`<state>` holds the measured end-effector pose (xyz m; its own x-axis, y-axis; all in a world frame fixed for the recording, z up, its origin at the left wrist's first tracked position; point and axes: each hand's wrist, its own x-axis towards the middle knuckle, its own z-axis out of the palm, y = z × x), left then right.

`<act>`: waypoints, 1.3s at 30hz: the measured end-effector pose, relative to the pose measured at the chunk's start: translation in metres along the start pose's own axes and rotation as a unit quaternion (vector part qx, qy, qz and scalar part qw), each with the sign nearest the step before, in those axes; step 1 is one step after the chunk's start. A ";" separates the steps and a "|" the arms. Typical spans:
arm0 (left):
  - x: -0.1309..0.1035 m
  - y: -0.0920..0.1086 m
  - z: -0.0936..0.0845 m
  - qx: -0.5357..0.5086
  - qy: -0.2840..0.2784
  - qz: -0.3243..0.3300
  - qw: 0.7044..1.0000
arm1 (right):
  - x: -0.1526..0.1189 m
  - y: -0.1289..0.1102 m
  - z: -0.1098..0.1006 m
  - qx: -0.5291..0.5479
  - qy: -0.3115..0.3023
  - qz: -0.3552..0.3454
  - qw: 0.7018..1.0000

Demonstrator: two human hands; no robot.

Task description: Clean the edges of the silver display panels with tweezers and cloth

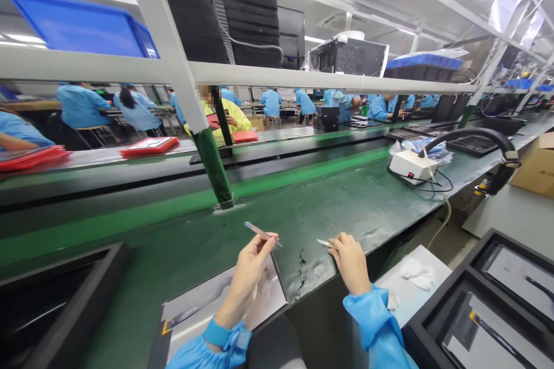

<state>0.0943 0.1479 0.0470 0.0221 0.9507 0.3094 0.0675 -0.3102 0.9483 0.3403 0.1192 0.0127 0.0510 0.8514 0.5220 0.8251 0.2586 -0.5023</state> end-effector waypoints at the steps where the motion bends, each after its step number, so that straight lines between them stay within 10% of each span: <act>1: 0.000 0.001 -0.001 -0.011 0.001 -0.009 1.000 | -0.001 0.000 0.006 -0.009 -0.003 -0.014 1.000; 16: -0.010 0.018 0.002 -0.057 -0.067 -0.019 0.996 | -0.010 -0.087 -0.010 0.044 0.006 -0.155 0.987; 39: -0.015 0.034 0.005 -0.053 -0.044 0.049 0.996 | 0.001 -0.091 0.003 -0.015 0.034 -0.200 0.979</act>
<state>0.1015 0.1228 0.0739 0.1106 0.9104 0.3987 -0.0452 -0.3961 0.9171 0.2639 0.0977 0.0568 -0.2434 0.6521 0.7179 0.8025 0.5512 -0.2286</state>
